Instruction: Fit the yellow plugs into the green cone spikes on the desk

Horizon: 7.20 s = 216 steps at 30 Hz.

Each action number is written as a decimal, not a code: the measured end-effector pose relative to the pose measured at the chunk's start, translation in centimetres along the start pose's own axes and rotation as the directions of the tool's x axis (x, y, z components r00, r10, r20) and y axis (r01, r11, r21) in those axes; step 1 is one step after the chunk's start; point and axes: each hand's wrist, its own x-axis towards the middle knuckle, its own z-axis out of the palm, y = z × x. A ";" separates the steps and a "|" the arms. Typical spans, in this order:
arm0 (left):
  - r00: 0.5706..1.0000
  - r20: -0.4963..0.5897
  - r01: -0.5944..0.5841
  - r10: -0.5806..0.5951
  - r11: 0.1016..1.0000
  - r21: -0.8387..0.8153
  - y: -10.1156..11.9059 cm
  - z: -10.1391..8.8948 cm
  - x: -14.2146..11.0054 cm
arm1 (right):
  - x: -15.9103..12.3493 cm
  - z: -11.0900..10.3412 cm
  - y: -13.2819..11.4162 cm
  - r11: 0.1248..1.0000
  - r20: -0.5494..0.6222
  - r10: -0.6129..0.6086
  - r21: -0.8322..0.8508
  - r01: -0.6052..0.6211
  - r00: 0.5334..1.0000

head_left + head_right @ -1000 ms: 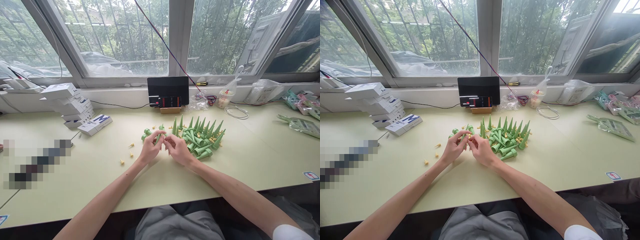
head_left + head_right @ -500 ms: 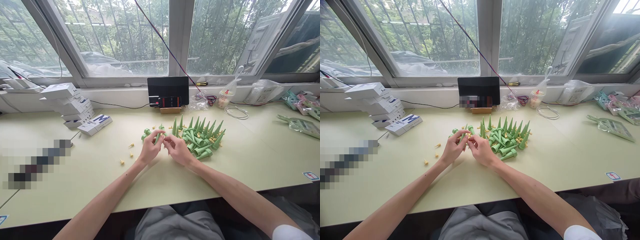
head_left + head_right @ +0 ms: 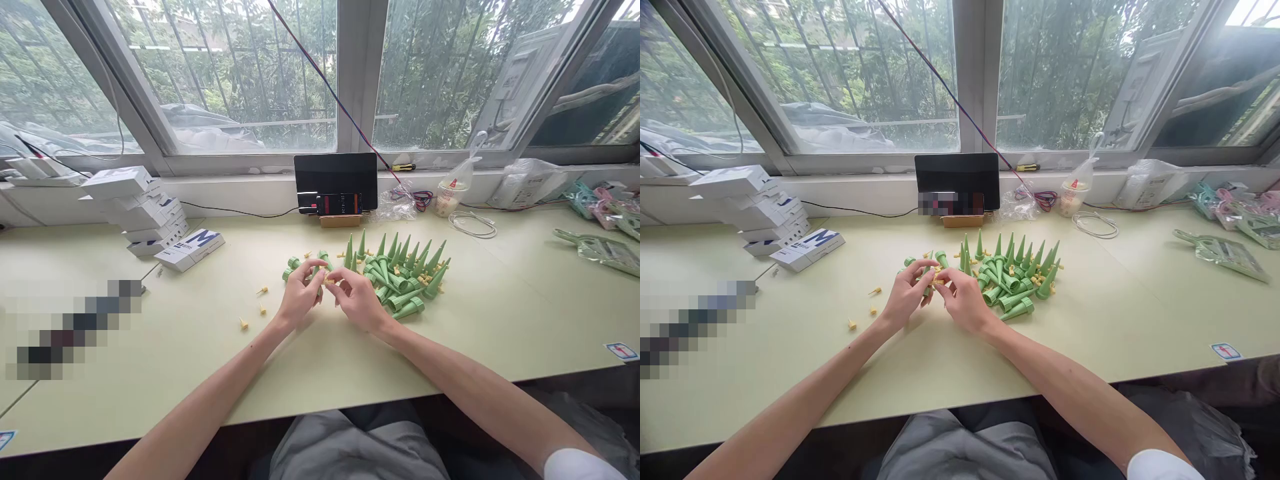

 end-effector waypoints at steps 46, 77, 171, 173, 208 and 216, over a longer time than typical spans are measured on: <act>0.992 -0.019 -0.118 0.122 0.980 0.158 0.0 0.1 -0.2 | 0.0 0.1 0.1 1.000 0.047 0.011 0.004 -0.011 0.999; 0.992 -0.012 -0.124 0.128 0.975 0.186 0.2 0.0 -0.2 | -0.1 0.1 0.3 1.000 0.053 0.018 0.004 -0.019 0.998; 0.995 -0.013 -0.094 0.097 0.983 0.159 0.2 0.1 -0.2 | -0.1 0.1 0.6 0.999 0.052 0.003 -0.041 0.000 0.999; 0.995 -0.017 -0.092 0.095 0.985 0.143 0.3 0.1 -0.3 | -0.1 0.2 0.5 0.999 0.049 0.007 -0.040 -0.005 0.999; 0.996 0.020 0.094 -0.092 0.978 -0.186 0.6 -0.1 0.1 | 0.0 0.0 0.4 0.998 0.023 -0.006 -0.064 0.007 1.000; 0.980 0.119 0.187 -0.161 0.951 -0.248 0.9 -0.2 0.2 | 0.0 -0.1 0.2 1.000 -0.010 0.002 -0.024 -0.003 1.000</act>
